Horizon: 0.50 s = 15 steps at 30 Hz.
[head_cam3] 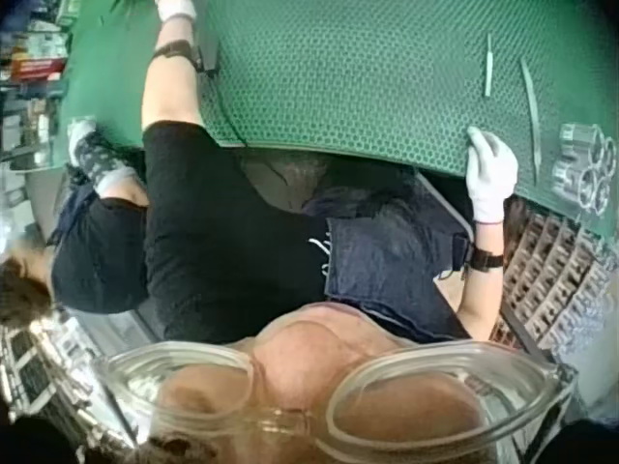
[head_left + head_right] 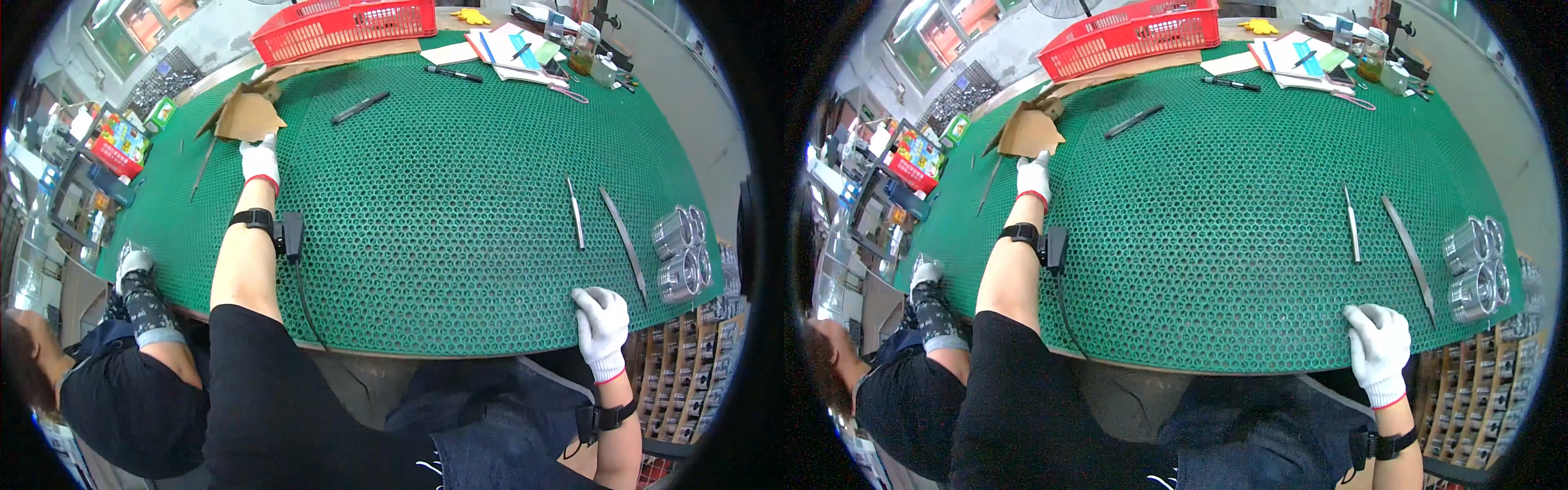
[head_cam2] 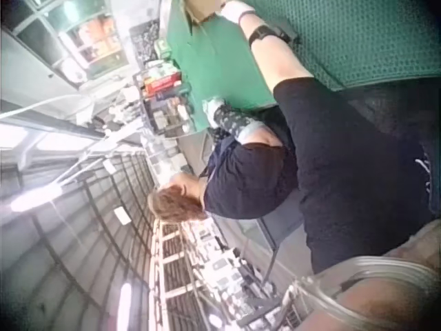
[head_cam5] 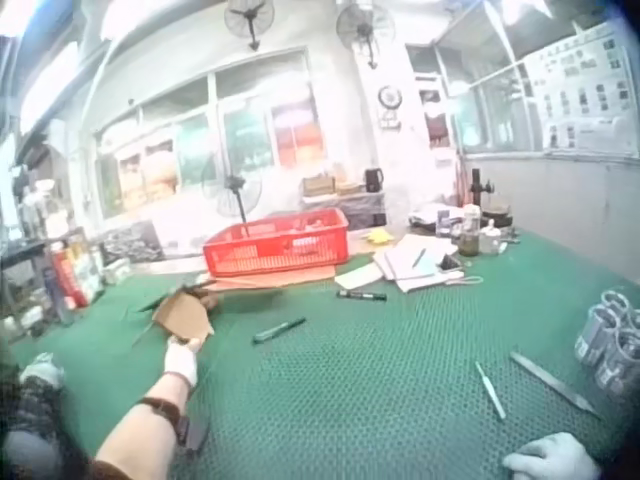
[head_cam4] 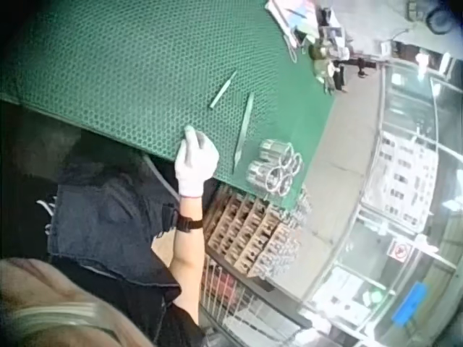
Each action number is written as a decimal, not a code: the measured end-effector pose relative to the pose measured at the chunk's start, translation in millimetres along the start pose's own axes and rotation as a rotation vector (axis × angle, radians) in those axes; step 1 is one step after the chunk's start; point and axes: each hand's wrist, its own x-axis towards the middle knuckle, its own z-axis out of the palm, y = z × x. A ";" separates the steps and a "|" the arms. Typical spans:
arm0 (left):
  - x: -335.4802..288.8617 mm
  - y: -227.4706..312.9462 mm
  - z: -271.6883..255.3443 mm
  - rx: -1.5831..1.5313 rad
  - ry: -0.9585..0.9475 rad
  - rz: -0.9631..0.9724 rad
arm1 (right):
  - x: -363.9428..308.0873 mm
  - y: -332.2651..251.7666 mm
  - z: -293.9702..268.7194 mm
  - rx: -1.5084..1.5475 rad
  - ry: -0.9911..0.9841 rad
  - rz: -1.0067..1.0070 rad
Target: Deburring or finishing the edges of metal pistons using a hand file.
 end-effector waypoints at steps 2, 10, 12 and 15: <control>-21.5 21.1 -21.5 -0.029 0.002 0.042 | -5.0 -2.6 3.1 0.010 0.028 -0.016; -45.3 68.5 -47.9 0.710 -0.390 0.883 | -107.3 42.4 -58.4 0.027 0.189 0.061; -157.7 116.0 -26.6 0.180 -0.710 0.468 | -197.9 73.2 -68.8 -0.017 0.095 0.398; -270.9 187.9 -35.6 -0.098 -0.969 0.466 | -380.6 85.6 -77.7 -0.104 -0.100 1.181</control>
